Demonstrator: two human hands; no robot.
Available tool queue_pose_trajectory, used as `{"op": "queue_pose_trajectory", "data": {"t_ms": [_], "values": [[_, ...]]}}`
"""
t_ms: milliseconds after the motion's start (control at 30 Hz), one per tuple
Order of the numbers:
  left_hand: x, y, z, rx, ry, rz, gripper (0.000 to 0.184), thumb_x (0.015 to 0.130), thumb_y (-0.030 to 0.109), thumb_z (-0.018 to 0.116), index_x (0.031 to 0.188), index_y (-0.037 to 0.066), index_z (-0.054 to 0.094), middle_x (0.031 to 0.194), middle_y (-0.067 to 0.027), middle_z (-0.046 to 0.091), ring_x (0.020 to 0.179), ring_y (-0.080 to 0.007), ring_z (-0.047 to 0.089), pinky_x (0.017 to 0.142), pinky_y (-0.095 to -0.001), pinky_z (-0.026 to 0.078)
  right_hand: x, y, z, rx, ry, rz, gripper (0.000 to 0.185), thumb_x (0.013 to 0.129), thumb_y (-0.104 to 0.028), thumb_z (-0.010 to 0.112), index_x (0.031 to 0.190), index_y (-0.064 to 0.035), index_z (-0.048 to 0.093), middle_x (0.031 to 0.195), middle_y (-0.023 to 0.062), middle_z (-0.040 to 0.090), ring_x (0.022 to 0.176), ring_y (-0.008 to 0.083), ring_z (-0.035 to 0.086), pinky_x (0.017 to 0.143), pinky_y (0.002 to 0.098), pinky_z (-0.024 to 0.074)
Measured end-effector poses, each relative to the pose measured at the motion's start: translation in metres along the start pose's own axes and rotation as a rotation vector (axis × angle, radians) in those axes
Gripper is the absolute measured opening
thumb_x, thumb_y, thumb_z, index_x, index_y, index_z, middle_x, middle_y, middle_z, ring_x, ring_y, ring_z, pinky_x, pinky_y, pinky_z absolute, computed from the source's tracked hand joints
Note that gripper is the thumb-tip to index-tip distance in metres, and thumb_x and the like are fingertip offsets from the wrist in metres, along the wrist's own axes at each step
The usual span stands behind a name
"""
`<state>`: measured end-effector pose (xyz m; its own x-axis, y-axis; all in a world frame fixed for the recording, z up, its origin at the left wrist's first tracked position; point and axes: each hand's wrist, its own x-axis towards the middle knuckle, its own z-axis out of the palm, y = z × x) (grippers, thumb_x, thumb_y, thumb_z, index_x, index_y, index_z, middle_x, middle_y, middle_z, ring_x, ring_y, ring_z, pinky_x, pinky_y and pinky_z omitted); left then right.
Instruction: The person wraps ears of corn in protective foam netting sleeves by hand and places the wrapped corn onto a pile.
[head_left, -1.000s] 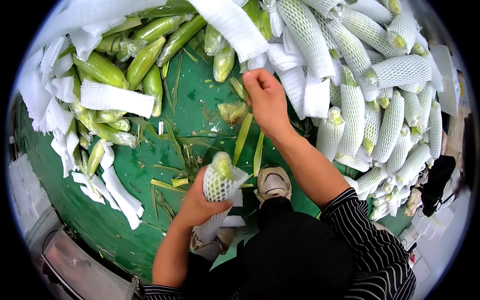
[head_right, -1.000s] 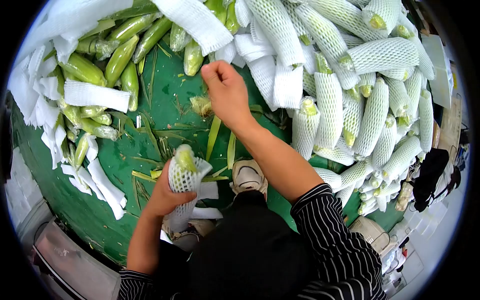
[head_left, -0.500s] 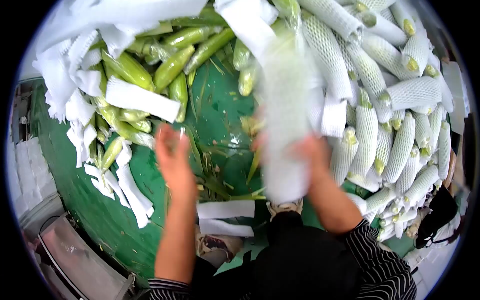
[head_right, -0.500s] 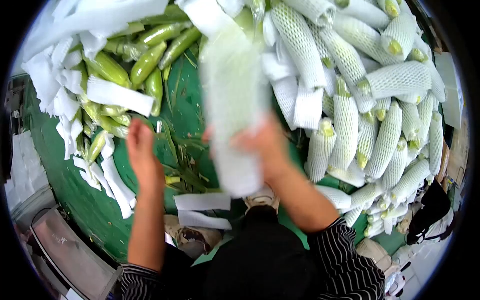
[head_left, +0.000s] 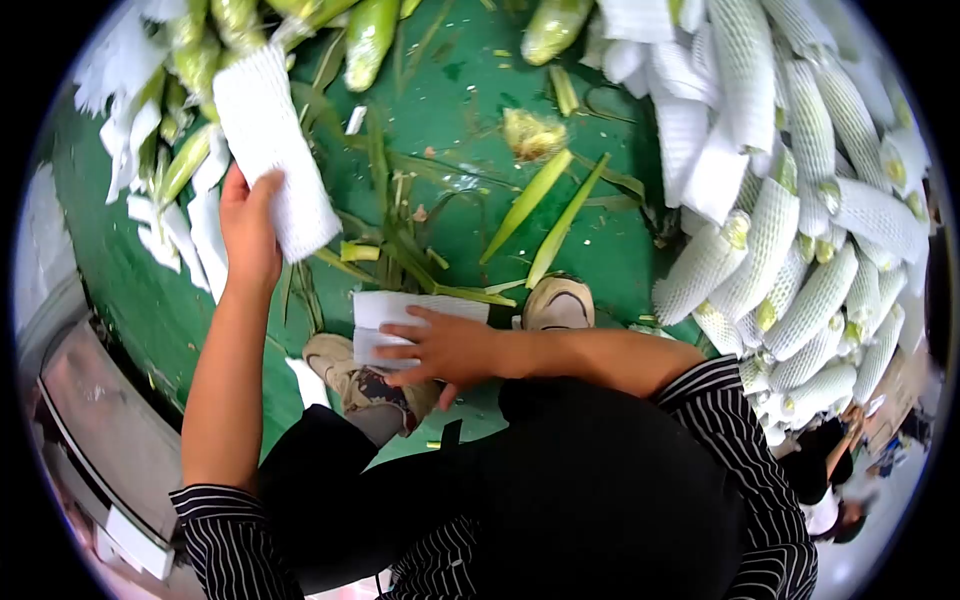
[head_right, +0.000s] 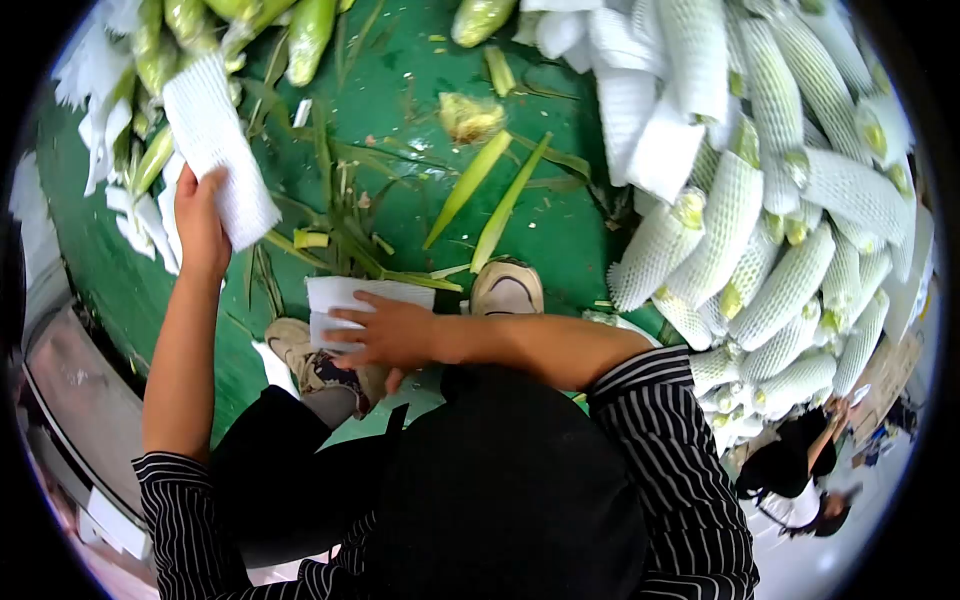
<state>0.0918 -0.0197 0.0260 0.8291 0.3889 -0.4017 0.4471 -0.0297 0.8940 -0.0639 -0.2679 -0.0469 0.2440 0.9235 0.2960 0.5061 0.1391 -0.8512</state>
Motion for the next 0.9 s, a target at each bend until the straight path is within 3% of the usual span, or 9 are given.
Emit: {"op": "queue_pose_trajectory", "data": {"t_ms": [233, 300, 400, 433, 567, 633, 767, 833, 900], "values": [[-0.086, 0.060, -0.162, 0.440, -0.107, -0.224, 0.041, 0.082, 0.002, 0.057, 0.123, -0.001, 0.058, 0.105, -0.0056, 0.066, 0.092, -0.0123, 0.061, 0.084, -0.0280, 0.049, 0.005, 0.032, 0.030, -0.284, 0.082, 0.166, 0.019, 0.081, -0.017, 0.062, 0.100, -0.0156, 0.064, 0.140, 0.0027, 0.051, 0.136, 0.0244, 0.042, 0.107, 0.0467, 0.0373], [-0.125, 0.059, -0.228, 0.432, -0.036, -0.481, 0.040, 0.081, 0.002, 0.057, 0.120, -0.002, 0.059, 0.102, -0.0060, 0.066, 0.089, -0.0134, 0.062, 0.081, -0.0294, 0.051, 0.016, 0.026, -0.014, -0.335, -0.109, 0.312, 0.030, 0.080, -0.015, 0.064, 0.110, -0.0163, 0.064, 0.143, 0.0065, 0.049, 0.131, 0.0252, 0.045, 0.099, 0.0460, 0.0395], [-0.215, -0.059, -0.323, 0.614, 0.074, -0.608, 0.043, 0.076, 0.007, 0.068, 0.119, 0.003, 0.060, 0.101, -0.0067, 0.066, 0.090, -0.0185, 0.065, 0.081, -0.0348, 0.054, 0.028, 0.018, -0.044, -0.544, 0.017, 0.486, 0.047, 0.078, -0.013, 0.065, 0.124, -0.0193, 0.062, 0.147, 0.0095, 0.046, 0.132, 0.0266, 0.045, 0.099, 0.0471, 0.0383], [-0.250, -0.128, -0.342, 0.880, 0.081, -0.342, 0.050, 0.075, 0.013, 0.075, 0.122, 0.005, 0.061, 0.117, -0.0119, 0.062, 0.102, -0.0236, 0.063, 0.088, -0.0391, 0.053, 0.030, 0.017, -0.056, -0.539, 0.023, 0.550, 0.061, 0.075, -0.012, 0.066, 0.135, -0.0225, 0.057, 0.151, 0.0119, 0.042, 0.134, 0.0282, 0.043, 0.099, 0.0506, 0.0377], [-0.306, -0.305, -0.304, 1.140, -0.020, -0.624, 0.072, 0.073, 0.039, 0.076, 0.128, -0.004, 0.060, 0.146, -0.0261, 0.044, 0.132, -0.0430, 0.044, 0.113, -0.0468, 0.035, 0.016, 0.026, -0.064, -0.649, 0.011, 0.595, 0.055, 0.082, -0.010, 0.059, 0.136, -0.0215, 0.055, 0.138, 0.0123, 0.053, 0.128, 0.0308, 0.050, 0.090, 0.0504, 0.0454], [-0.285, -0.242, -0.223, 1.007, 0.286, -0.720, 0.064, 0.075, 0.030, 0.074, 0.124, -0.008, 0.060, 0.130, -0.0278, 0.053, 0.121, -0.0432, 0.051, 0.107, -0.0443, 0.041, 0.020, 0.018, -0.082, -0.629, -0.075, 0.529, 0.049, 0.085, -0.010, 0.055, 0.134, -0.0184, 0.056, 0.121, 0.0101, 0.059, 0.114, 0.0297, 0.056, 0.082, 0.0460, 0.0487], [-0.225, -0.149, -0.197, 0.381, 0.338, -0.009, 0.049, 0.084, 0.004, 0.065, 0.129, -0.007, 0.049, 0.120, -0.0169, 0.058, 0.114, -0.0296, 0.056, 0.098, -0.0396, 0.046, 0.014, 0.024, -0.101, -0.417, 0.105, 0.558, 0.047, 0.082, -0.009, 0.061, 0.128, -0.0135, 0.059, 0.107, 0.0085, 0.060, 0.099, 0.0286, 0.057, 0.076, 0.0449, 0.0488], [-0.175, -0.095, -0.180, 0.334, 0.209, -0.013, 0.049, 0.086, -0.001, 0.061, 0.132, -0.005, 0.045, 0.121, -0.0145, 0.057, 0.113, -0.0260, 0.056, 0.097, -0.0381, 0.046, 0.021, 0.017, -0.134, -0.383, 0.422, 0.539, 0.048, 0.079, -0.008, 0.063, 0.127, -0.0118, 0.060, 0.103, 0.0079, 0.059, 0.094, 0.0286, 0.056, 0.075, 0.0454, 0.0481], [-0.120, -0.040, -0.140, 0.298, -0.040, -0.033, 0.051, 0.086, -0.001, 0.060, 0.134, -0.003, 0.041, 0.125, -0.0142, 0.056, 0.112, -0.0244, 0.056, 0.097, -0.0387, 0.047, 0.021, 0.006, -0.157, -0.364, 0.470, 0.669, 0.053, 0.081, -0.018, 0.071, 0.131, -0.0101, 0.057, 0.126, 0.0139, 0.054, 0.115, 0.0342, 0.052, 0.095, 0.0465, 0.0441]]}}
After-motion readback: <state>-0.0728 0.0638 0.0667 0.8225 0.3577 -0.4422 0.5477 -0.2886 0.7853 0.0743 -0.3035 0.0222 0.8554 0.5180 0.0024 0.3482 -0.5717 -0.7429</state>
